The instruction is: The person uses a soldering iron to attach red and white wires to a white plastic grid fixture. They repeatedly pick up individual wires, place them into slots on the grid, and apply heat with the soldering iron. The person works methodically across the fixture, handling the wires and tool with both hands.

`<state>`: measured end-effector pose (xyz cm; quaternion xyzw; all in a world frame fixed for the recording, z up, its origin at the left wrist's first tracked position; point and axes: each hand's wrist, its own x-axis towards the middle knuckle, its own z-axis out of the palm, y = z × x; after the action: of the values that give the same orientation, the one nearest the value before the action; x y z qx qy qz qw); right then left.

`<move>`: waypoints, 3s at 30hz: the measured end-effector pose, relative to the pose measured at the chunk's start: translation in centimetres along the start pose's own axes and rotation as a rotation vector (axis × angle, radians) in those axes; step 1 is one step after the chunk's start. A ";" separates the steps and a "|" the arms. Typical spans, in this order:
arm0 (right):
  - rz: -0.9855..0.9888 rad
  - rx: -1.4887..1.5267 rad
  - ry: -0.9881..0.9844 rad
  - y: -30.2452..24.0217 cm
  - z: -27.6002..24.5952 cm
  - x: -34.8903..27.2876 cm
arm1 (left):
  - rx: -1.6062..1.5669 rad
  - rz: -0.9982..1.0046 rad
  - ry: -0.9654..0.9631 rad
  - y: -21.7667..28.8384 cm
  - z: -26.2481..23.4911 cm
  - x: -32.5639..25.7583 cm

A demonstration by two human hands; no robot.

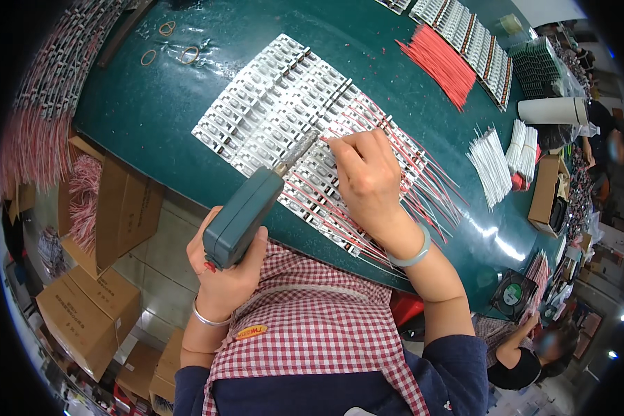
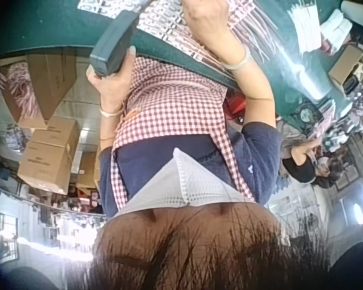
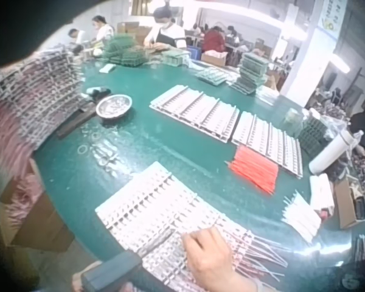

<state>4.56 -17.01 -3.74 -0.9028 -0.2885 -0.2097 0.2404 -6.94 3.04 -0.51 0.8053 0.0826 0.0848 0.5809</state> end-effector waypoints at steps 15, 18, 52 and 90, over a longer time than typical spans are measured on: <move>-0.068 -0.027 0.008 0.5 0.3 -0.2 | 0.013 -0.007 -0.017 0.2 0.2 0.1; -0.067 -0.034 -0.001 0.4 0.2 -0.1 | 0.012 -0.001 -0.002 0.3 0.2 0.1; 0.017 -0.005 0.004 -1.2 0.1 -0.6 | -0.005 -0.043 0.036 -0.5 -0.6 -1.1; 0.110 -0.351 0.168 11.5 -5.5 2.6 | -0.590 -0.256 0.167 0.7 0.0 0.0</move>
<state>12.36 -27.24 -1.56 -0.9245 -0.1765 -0.3180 0.1138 -6.96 2.86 0.15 0.5758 0.2024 0.0970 0.7862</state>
